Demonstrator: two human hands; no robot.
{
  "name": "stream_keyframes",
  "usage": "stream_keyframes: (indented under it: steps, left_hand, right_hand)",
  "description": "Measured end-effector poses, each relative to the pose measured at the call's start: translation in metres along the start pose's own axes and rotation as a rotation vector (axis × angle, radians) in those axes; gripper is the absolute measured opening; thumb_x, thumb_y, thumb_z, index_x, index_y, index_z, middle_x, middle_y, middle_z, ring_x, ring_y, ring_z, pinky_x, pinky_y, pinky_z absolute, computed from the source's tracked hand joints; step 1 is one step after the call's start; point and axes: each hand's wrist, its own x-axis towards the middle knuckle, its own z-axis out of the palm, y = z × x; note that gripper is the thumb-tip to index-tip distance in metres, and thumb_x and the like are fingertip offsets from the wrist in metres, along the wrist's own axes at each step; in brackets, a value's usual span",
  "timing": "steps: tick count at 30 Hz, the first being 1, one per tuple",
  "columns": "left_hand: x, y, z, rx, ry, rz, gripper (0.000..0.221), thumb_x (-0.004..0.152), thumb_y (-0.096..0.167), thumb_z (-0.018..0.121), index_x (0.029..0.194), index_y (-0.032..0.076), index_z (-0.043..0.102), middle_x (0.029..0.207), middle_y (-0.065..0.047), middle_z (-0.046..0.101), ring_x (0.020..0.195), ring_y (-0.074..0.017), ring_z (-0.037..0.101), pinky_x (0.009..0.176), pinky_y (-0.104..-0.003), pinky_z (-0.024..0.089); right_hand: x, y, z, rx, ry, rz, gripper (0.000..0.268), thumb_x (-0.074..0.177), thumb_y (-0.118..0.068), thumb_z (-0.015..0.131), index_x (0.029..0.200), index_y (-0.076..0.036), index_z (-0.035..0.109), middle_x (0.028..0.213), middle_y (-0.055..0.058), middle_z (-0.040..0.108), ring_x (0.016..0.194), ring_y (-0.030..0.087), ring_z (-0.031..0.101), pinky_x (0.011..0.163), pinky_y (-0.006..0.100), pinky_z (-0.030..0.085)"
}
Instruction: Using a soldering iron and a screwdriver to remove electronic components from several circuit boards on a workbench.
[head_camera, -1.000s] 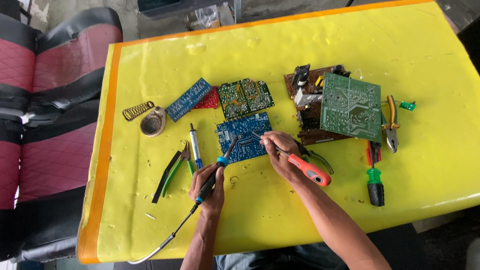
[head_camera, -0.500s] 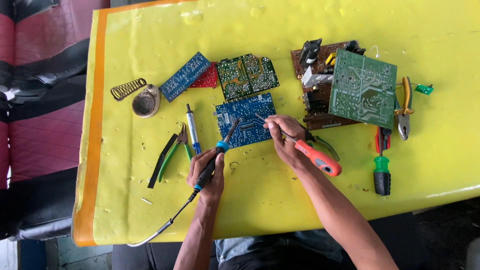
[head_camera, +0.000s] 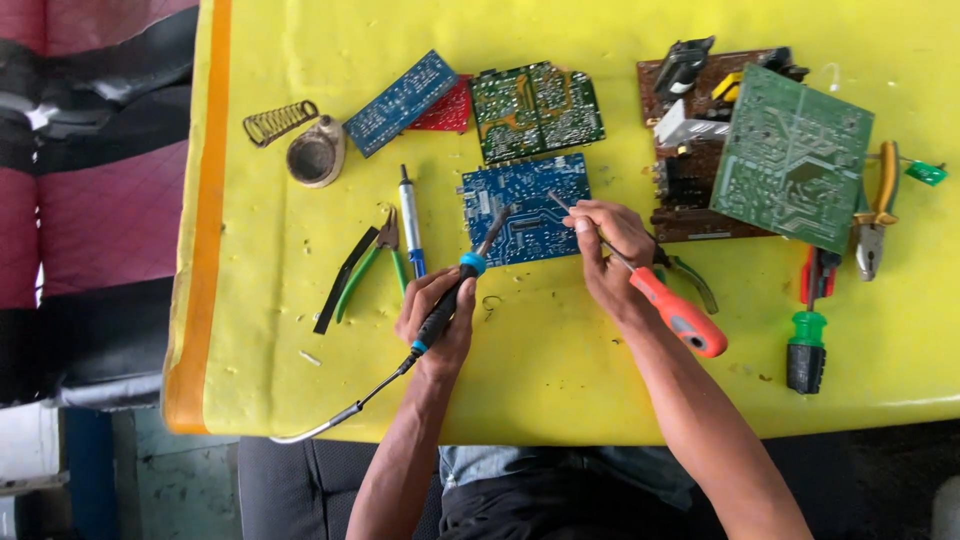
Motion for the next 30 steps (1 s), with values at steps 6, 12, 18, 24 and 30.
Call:
stream_keyframes:
  steps: [6,12,18,24,30]
  left_hand:
    - [-0.002,0.000,-0.001,-0.010,0.004,0.004,0.015,0.086,0.010,0.087,0.093,0.000,0.079,0.085,-0.018,0.075,0.078,-0.0350,0.078,0.072,-0.039,0.062]
    - [-0.003,0.001,-0.003,-0.027,-0.001,0.004,0.015,0.087,0.010,0.086,0.096,-0.001,0.079,0.087,-0.020,0.074,0.079,-0.0358,0.078,0.074,-0.040,0.063]
    - [0.003,0.005,-0.002,-0.009,-0.009,0.005,0.016,0.086,0.010,0.088,0.093,0.000,0.078,0.086,-0.016,0.075,0.079,-0.0338,0.079,0.073,-0.038,0.063]
    - [-0.002,0.001,-0.002,-0.048,-0.014,-0.024,0.016,0.084,0.008,0.088,0.095,-0.001,0.079,0.088,-0.018,0.075,0.081,-0.0357,0.079,0.074,-0.040,0.063]
    - [-0.002,0.001,0.000,-0.057,-0.002,-0.025,0.017,0.084,0.007,0.088,0.097,0.000,0.080,0.089,-0.019,0.075,0.082,-0.0368,0.078,0.074,-0.042,0.063]
  right_hand:
    - [-0.004,0.003,0.003,0.063,-0.053,0.022,0.021,0.107,-0.015,0.059,0.104,-0.006,0.078,0.090,0.008,0.080,0.108,0.027,0.074,0.102,0.041,0.052]
    - [-0.003,0.002,0.005,0.040,-0.067,0.024,0.021,0.107,-0.018,0.061,0.104,-0.008,0.078,0.090,0.005,0.080,0.108,0.024,0.073,0.103,0.037,0.051]
    - [0.001,-0.002,0.006,0.012,-0.068,0.001,0.020,0.107,-0.018,0.062,0.107,-0.007,0.078,0.093,0.006,0.080,0.109,0.025,0.073,0.103,0.037,0.050]
    - [-0.003,-0.001,0.009,0.045,-0.095,-0.026,0.022,0.106,-0.021,0.062,0.105,-0.008,0.079,0.094,0.003,0.081,0.112,0.025,0.073,0.104,0.038,0.048]
    - [-0.001,-0.004,0.011,-0.004,-0.053,-0.020,0.019,0.107,-0.019,0.062,0.107,-0.007,0.078,0.097,0.004,0.081,0.113,0.026,0.072,0.105,0.038,0.047]
